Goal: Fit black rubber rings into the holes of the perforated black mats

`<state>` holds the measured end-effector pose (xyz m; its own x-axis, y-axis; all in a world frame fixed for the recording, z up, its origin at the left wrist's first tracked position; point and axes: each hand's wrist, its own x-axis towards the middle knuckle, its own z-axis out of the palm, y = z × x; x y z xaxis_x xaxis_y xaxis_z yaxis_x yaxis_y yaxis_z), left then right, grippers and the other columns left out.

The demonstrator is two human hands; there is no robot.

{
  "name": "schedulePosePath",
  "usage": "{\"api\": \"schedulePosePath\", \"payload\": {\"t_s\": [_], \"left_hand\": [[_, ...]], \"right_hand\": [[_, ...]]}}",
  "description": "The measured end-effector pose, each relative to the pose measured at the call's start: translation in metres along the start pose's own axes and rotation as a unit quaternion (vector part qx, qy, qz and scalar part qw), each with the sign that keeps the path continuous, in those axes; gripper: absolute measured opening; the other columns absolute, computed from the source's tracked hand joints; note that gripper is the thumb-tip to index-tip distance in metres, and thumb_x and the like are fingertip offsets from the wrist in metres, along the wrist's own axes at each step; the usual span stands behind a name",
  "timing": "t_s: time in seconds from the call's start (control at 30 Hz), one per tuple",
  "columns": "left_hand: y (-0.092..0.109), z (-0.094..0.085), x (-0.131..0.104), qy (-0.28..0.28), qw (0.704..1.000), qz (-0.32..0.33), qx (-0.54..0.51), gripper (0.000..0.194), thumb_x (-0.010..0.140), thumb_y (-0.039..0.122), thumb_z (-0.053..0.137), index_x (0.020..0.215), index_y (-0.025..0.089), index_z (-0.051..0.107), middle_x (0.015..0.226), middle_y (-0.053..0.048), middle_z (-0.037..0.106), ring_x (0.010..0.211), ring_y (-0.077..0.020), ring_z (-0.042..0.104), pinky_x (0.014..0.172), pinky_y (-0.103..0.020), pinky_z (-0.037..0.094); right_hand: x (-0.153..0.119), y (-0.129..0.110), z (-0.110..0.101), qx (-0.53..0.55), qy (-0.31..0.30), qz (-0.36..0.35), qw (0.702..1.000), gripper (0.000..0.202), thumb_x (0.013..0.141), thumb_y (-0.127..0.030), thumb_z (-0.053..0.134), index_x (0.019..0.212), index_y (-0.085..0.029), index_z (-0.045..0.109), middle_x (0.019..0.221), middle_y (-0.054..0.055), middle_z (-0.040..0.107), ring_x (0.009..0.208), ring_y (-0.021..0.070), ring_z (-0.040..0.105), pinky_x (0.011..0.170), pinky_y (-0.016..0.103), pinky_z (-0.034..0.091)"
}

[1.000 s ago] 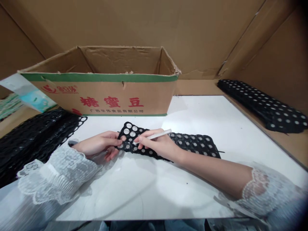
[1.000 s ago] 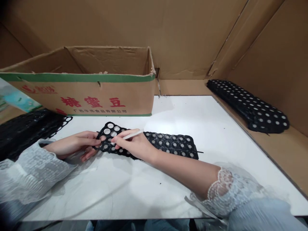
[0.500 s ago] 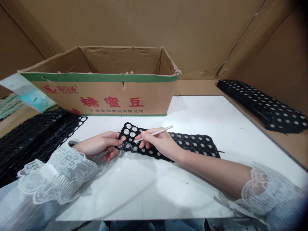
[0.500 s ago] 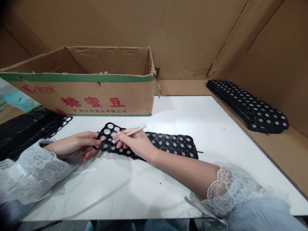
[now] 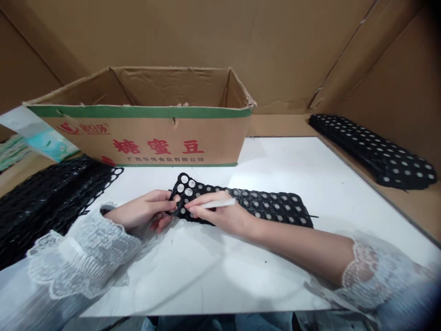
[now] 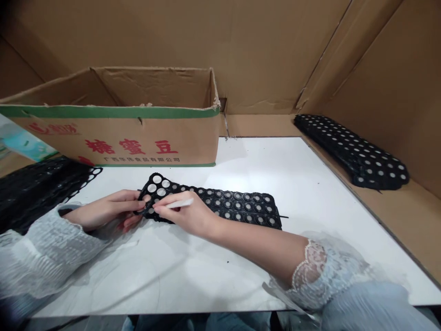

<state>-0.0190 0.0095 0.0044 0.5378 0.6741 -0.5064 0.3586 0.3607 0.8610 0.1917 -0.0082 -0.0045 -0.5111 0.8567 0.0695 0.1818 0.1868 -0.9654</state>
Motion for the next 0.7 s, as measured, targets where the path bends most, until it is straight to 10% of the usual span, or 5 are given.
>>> {"api": "schedulePosePath", "payload": {"t_s": [0.27,0.7], "left_hand": [[0.005,-0.002,0.001,-0.017,0.998,0.002,-0.062,0.015,0.078,0.027,0.052,0.071,0.015,0.046,0.042,0.004,0.043,0.037,-0.0091,0.042,0.039,-0.019,0.038],[0.007,-0.003,0.002,-0.012,0.998,-0.011,-0.066,0.014,0.078,0.025,0.05,0.07,0.014,0.048,0.043,0.003,0.044,0.038,-0.0093,0.044,0.039,-0.019,0.039]], "right_hand": [[0.004,0.002,-0.009,0.09,0.087,0.032,0.992,0.037,0.084,-0.041,0.042,0.082,-0.013,0.066,0.06,0.001,0.058,0.051,0.007,0.047,0.052,0.021,0.041],[0.002,-0.003,-0.012,0.076,0.054,0.053,0.994,0.034,0.083,-0.041,0.044,0.083,-0.015,0.066,0.065,0.002,0.061,0.055,0.0072,0.047,0.056,0.022,0.039]]}}
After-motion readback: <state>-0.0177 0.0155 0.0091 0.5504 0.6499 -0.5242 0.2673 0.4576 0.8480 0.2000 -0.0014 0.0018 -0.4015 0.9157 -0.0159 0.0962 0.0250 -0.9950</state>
